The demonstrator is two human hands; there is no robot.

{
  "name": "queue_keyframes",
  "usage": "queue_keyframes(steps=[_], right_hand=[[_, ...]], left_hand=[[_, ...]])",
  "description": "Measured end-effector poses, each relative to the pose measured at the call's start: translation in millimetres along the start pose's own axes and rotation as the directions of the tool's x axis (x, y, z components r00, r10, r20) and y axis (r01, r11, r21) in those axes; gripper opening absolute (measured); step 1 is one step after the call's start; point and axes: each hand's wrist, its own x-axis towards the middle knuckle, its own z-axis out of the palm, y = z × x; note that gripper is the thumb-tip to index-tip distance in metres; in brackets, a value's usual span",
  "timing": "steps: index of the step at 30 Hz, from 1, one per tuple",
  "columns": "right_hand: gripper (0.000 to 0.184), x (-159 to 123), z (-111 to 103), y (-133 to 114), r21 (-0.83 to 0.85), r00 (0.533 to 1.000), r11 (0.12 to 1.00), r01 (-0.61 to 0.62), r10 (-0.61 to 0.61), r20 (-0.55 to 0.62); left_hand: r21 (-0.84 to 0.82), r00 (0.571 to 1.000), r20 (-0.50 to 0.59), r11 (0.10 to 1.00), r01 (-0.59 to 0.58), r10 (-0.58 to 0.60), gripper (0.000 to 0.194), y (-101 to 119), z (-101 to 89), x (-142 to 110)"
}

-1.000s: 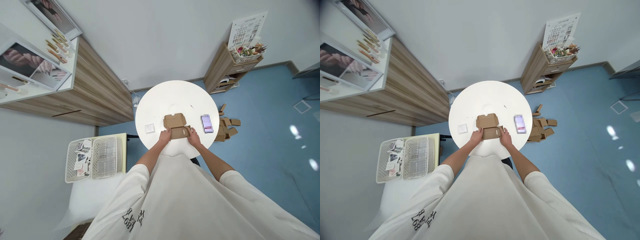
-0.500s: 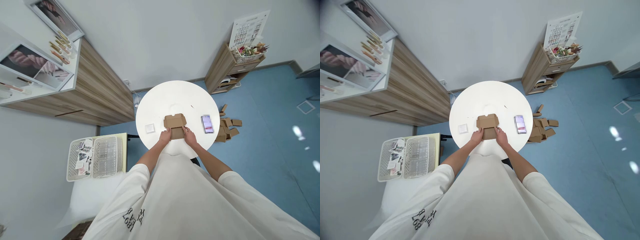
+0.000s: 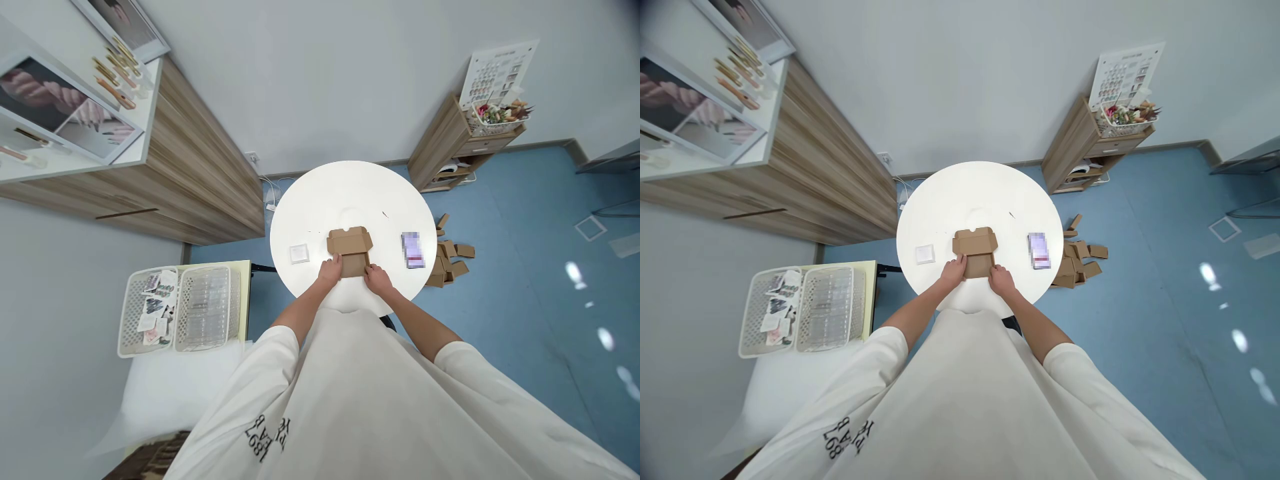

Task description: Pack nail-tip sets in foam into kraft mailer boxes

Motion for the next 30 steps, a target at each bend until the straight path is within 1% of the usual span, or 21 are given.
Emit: queue_keyframes(steps=[2,5,9,11,13,15,19,21,24,28,30], right_hand=[[0.033,0,-3,-7,-0.105,1.000,0.994,-0.001,0.000,-0.014],[0.039,0,-6,-17,-0.176,1.000,0.984,-0.018,0.016,-0.016],[0.040,1,-12,-18,-0.166,0.998,0.985,-0.033,0.040,0.038],[0.043,3,-16,-14,-0.149,0.999,0.988,-0.034,0.036,0.015],[0.052,6,-21,-10,-0.133,1.000,0.991,-0.014,0.012,-0.017],[0.061,12,-26,-7,-0.122,1.000,0.992,0.023,-0.025,-0.016],[0.067,22,-33,-4,-0.143,0.997,0.987,0.079,-0.079,0.006],[0.074,27,-35,-4,-0.161,0.995,0.982,0.097,-0.095,0.025],[0.087,32,-37,-5,-0.177,0.993,0.979,0.100,-0.086,0.086],[0.091,35,-37,-6,-0.205,0.988,0.973,0.109,-0.085,0.125],[0.092,35,-37,-7,-0.218,0.988,0.969,0.115,-0.088,0.130]], left_hand=[[0.004,1.000,0.002,1.000,0.002,-0.002,0.091,0,-1.2,0],[0.006,1.000,-0.001,1.000,-0.002,0.002,0.090,1,-3.1,-1],[-0.004,1.000,-0.004,1.000,-0.005,0.005,0.089,1,-5.0,-3],[-0.011,1.000,-0.002,1.000,-0.004,0.004,0.089,0,-5.6,-3],[-0.020,1.000,0.000,1.000,-0.004,0.004,0.089,0,-5.6,-3],[-0.027,1.000,0.003,1.000,-0.005,0.005,0.090,-1,-5.2,-3],[-0.029,1.000,0.008,1.000,0.000,0.000,0.092,-1,-3.7,-2],[-0.026,1.000,0.000,1.000,0.003,-0.003,0.092,0,-2.8,-2],[-0.033,1.000,-0.009,0.999,0.002,-0.002,0.092,1,-1.7,-2],[-0.075,1.000,-0.012,0.997,-0.002,0.001,0.092,-3,-1.1,-6],[-0.136,0.998,-0.054,0.990,-0.038,0.031,0.084,-10,-1.5,-12]])
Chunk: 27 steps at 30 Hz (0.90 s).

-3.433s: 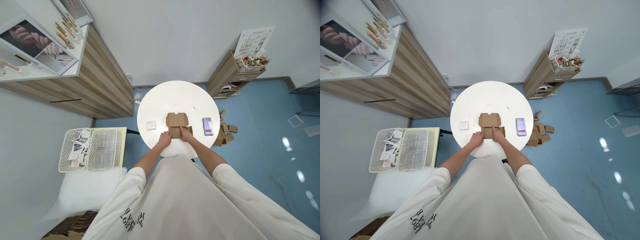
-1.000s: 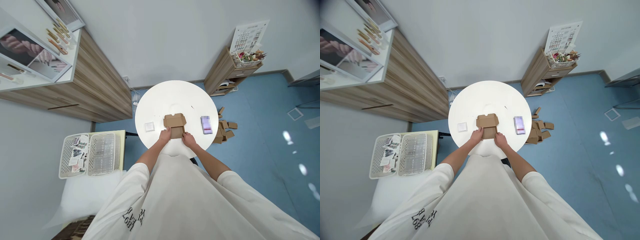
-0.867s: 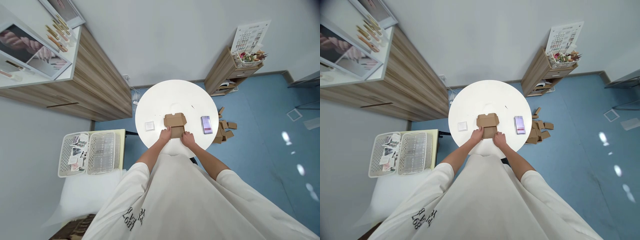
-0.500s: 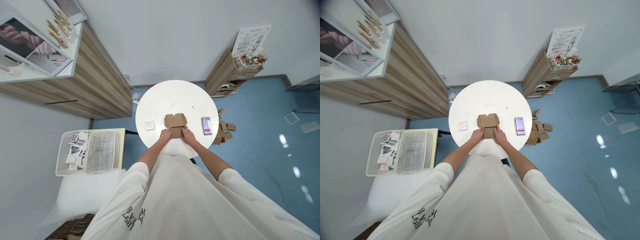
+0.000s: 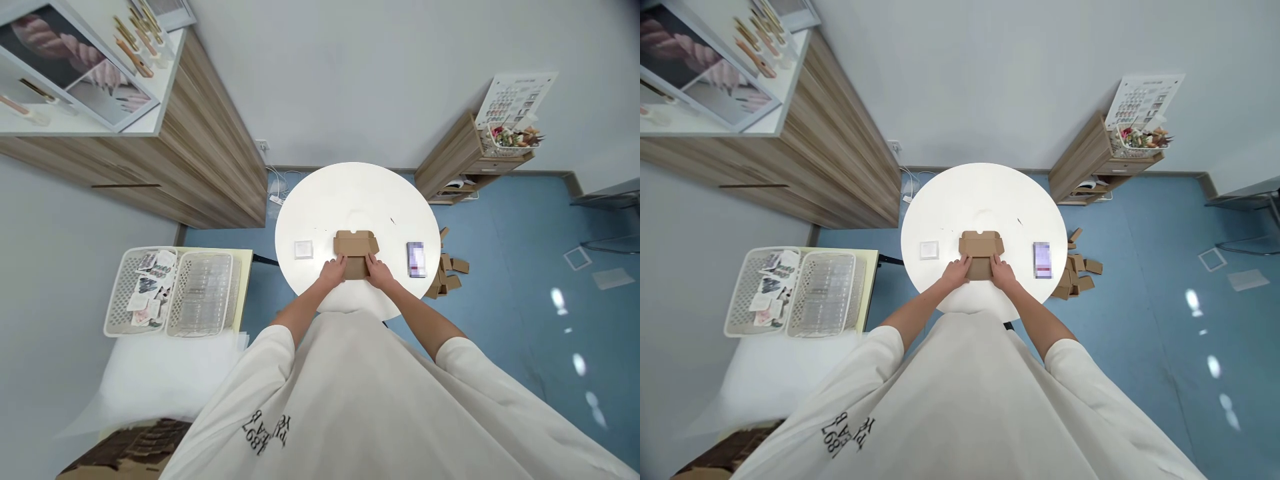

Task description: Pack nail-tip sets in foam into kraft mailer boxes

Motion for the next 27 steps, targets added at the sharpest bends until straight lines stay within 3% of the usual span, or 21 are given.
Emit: queue_keyframes(steps=[3,6,7,10,12,13,19,24,27], right_hand=[[0.091,-1,-1,-2,-0.012,1.000,1.000,-0.003,0.003,-0.005],[0.090,-3,-2,-4,-0.013,1.000,1.000,-0.011,0.011,-0.012],[0.090,-3,-2,-4,-0.011,1.000,1.000,-0.013,0.013,-0.011],[0.090,-3,-2,-5,-0.010,1.000,1.000,-0.021,0.021,-0.009],[0.090,-3,-2,-6,-0.012,1.000,1.000,-0.024,0.024,-0.010],[0.090,-3,-2,-7,-0.012,1.000,1.000,-0.025,0.025,-0.010],[0.089,-2,-2,-7,-0.016,1.000,1.000,-0.027,0.027,0.001],[0.089,-2,0,-7,-0.018,0.999,0.999,-0.033,0.033,-0.001],[0.089,-3,1,-7,-0.016,0.999,0.999,-0.034,0.034,-0.005]], left_hand=[[-0.115,0.991,-0.133,0.993,-0.021,0.006,0.052,-22,-5.7,-12],[-0.262,0.944,-0.219,0.947,0.187,-0.247,0.038,-55,-12.7,-20],[-0.321,0.898,-0.238,0.903,0.286,-0.369,0.037,-68,-14.2,-21],[-0.477,0.680,-0.166,0.662,0.578,-0.714,0.037,-103,-13.9,-20],[-0.543,0.582,-0.056,0.514,0.664,-0.811,0.042,-120,-10.3,-17],[-0.573,0.565,-0.005,0.465,0.675,-0.825,0.044,-126,-8.0,-15],[-0.616,0.555,0.083,0.395,0.681,-0.828,0.048,-137,-2.3,-4],[-0.628,0.523,0.166,0.319,0.710,-0.836,0.050,-138,-4.2,0],[-0.651,0.534,0.175,0.309,0.693,-0.827,0.044,-137,-3.2,-3]])
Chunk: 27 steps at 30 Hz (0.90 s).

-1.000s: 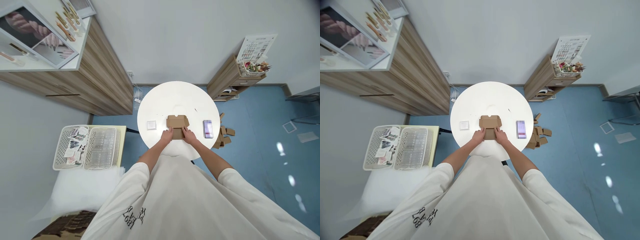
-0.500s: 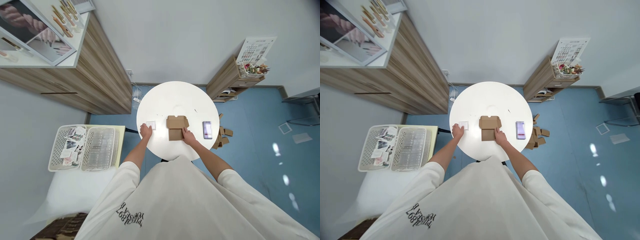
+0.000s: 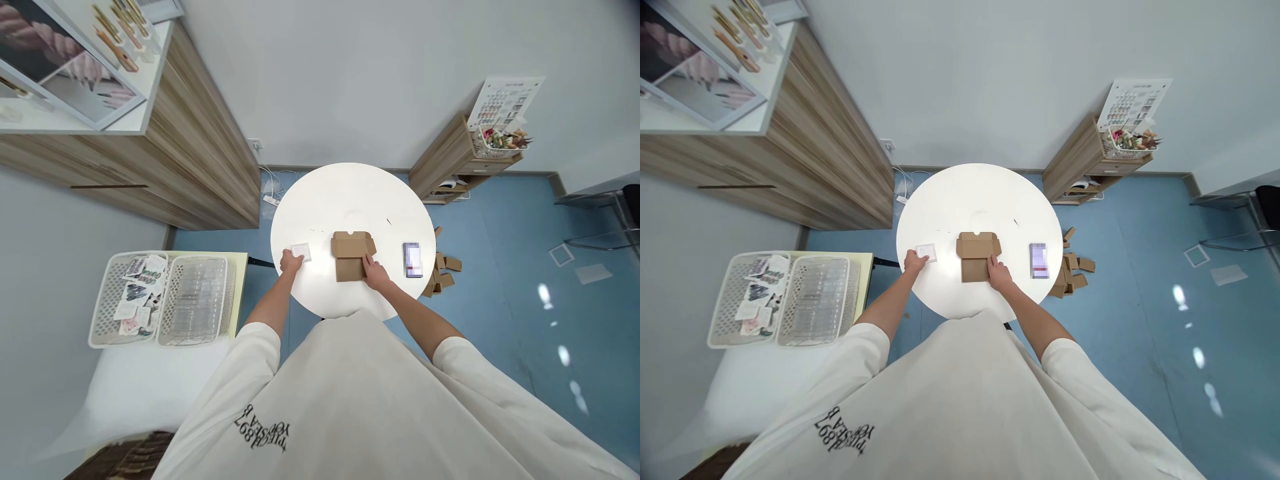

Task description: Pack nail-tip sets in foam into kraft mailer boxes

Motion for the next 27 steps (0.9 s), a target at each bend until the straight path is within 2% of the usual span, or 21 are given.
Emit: queue_keyframes(steps=[3,6,9,12,15,19,24,27], right_hand=[[0.088,0,0,1,0.008,1.000,1.000,0.006,-0.006,-0.008],[0.088,0,1,1,0.025,1.000,1.000,0.006,-0.006,-0.011],[0.088,0,1,2,0.045,1.000,0.999,0.009,-0.008,-0.016],[0.087,0,2,3,0.064,0.999,0.998,0.011,-0.009,-0.031],[0.085,0,3,4,0.084,0.999,0.996,0.017,-0.013,-0.045],[0.084,0,5,5,0.098,0.998,0.995,0.009,-0.004,-0.058],[0.085,-1,7,5,0.118,0.998,0.993,0.006,0.001,-0.056],[0.085,-2,8,5,0.118,0.998,0.993,0.005,0.003,-0.062]], left_hand=[[-0.064,0.997,-0.013,0.995,-0.075,0.074,0.029,-3,0.1,-9],[-0.143,0.979,-0.023,0.969,-0.201,0.200,0.018,-1,1.6,-25],[-0.198,0.944,0.008,0.926,-0.323,0.331,0.019,9,9.3,-46],[-0.194,0.890,0.109,0.887,-0.419,0.443,0.022,25,26.8,-73],[-0.082,0.856,0.190,0.877,-0.474,0.481,0.029,42,50.0,-101],[0.155,0.838,0.256,0.836,-0.527,0.481,0.035,60,79.0,-128],[0.313,0.837,0.280,0.779,-0.543,0.471,0.040,71,102.4,-137],[0.342,0.813,0.312,0.741,-0.578,0.491,0.043,72,107.3,-140]])
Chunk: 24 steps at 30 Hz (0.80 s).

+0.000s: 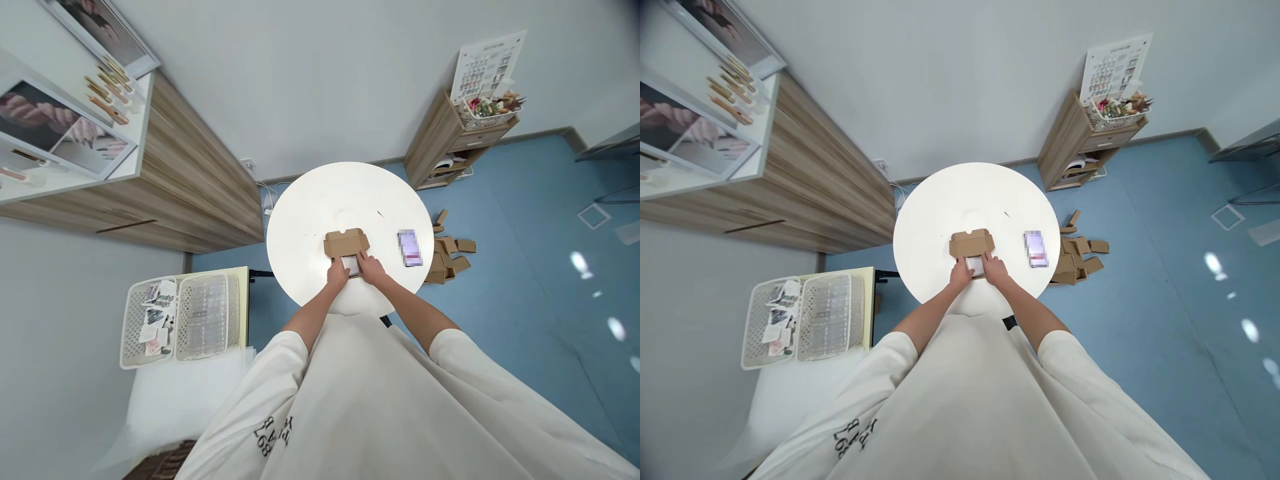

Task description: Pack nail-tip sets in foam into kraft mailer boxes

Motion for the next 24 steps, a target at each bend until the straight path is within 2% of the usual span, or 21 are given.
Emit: queue_keyframes(steps=[3,6,8,10,13,17,19,22,24], right_hand=[[0.084,-1,1,1,-0.002,1.000,1.000,0.006,-0.006,-0.006],[0.084,-2,1,2,0.000,1.000,1.000,0.007,-0.007,0.000],[0.085,-1,2,3,-0.004,1.000,1.000,0.009,-0.009,0.003],[0.086,0,3,4,-0.010,1.000,1.000,0.014,-0.014,0.002],[0.087,2,4,5,-0.016,1.000,1.000,0.015,-0.015,0.006],[0.088,-2,4,6,0.010,0.999,1.000,0.030,-0.030,-0.012],[0.085,-8,4,8,0.064,0.996,0.996,0.060,-0.056,-0.066],[0.074,-17,5,15,0.224,0.977,0.972,0.076,-0.027,-0.213],[0.068,-18,4,20,0.398,0.953,0.917,0.015,0.107,-0.283]], left_hand=[[0.058,0.998,-0.010,0.997,-0.054,0.054,0.046,1,-0.1,-4],[0.177,0.984,-0.046,0.971,-0.161,0.172,0.034,-2,-1.0,-10],[0.256,0.949,0.004,0.917,-0.305,0.314,0.028,-7,0.1,-13],[0.291,0.894,0.101,0.846,-0.446,0.436,0.029,-12,3.4,-15],[0.309,0.844,0.174,0.786,-0.536,0.507,0.034,-19,10.6,-18],[0.270,0.850,0.168,0.806,-0.526,0.499,0.034,-22,14.2,-18],[0.178,0.870,0.106,0.852,-0.493,0.481,0.029,-26,9.9,-17],[-0.039,0.929,-0.115,0.933,-0.359,0.353,0.027,-37,-3.2,-11],[-0.217,0.950,-0.275,0.953,-0.211,0.148,0.024,-46,-14.3,-3]])
